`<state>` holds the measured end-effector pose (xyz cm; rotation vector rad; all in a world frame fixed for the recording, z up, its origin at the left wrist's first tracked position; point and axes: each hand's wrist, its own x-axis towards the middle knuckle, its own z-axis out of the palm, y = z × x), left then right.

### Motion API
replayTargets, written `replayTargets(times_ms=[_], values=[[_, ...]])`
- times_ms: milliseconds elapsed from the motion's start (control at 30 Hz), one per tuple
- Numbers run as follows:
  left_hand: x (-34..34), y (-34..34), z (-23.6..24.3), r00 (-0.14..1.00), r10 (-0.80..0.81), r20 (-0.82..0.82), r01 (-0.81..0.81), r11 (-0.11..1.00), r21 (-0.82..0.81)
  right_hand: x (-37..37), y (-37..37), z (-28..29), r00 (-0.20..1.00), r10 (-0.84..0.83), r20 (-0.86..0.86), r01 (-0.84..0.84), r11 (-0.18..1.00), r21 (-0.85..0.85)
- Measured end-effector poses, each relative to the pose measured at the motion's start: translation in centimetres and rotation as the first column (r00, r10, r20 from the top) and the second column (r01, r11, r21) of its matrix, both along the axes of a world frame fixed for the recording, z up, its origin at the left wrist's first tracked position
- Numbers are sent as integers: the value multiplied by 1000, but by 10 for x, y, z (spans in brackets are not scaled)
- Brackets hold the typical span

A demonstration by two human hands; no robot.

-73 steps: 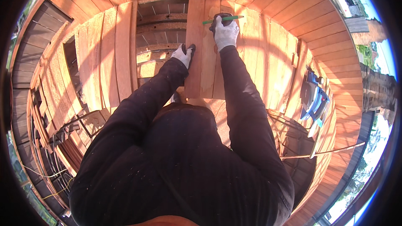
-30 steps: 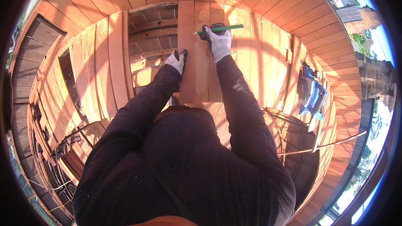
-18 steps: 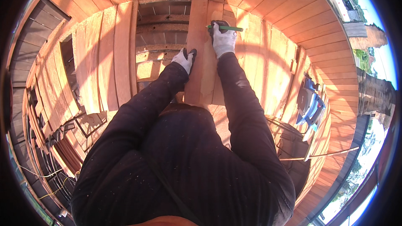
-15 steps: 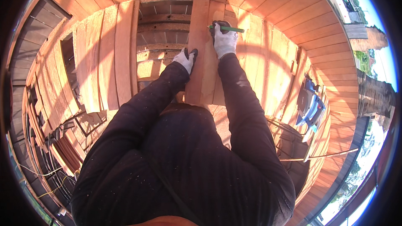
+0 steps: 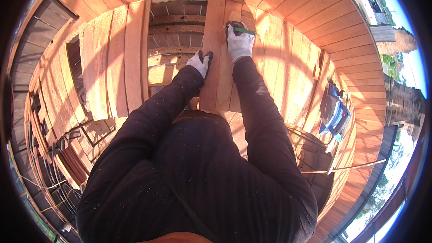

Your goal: The person installs wooden planks onto a roof structure. They position each plank, use a pencil to mark it, and then use a nail gun to secure it in place. The process is repeated for multiple planks.

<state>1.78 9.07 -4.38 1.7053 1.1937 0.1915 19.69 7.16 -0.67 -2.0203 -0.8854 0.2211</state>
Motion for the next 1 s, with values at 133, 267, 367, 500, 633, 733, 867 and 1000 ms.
replayTargets(times_ms=[133,267,367,500,633,733,867,1000], values=[[1,0,-5,1000,13,23,-13,1000,-1,-2,3,7,1000,-10,-16,9,998,-56],[1,0,-7,1000,15,26,-15,1000,-5,-1,7,9,999,13,32,-8,990,-143],[0,0,-1,999,14,30,-14,1000,-1,8,13,3,994,71,82,-53,978,-199],[0,-3,7,999,33,20,-34,999,16,15,25,1,989,64,134,-24,960,-280],[0,-3,13,999,46,7,-46,999,5,17,29,6,958,176,227,-77,919,-387],[0,-3,13,999,54,3,-54,999,-4,9,32,20,903,186,388,-2,904,-428],[0,-4,13,999,48,17,-48,999,-1,17,40,20,980,51,190,7,956,-292],[-2,-2,14,999,45,8,-44,999,-24,9,35,30,982,18,187,38,956,-292]])
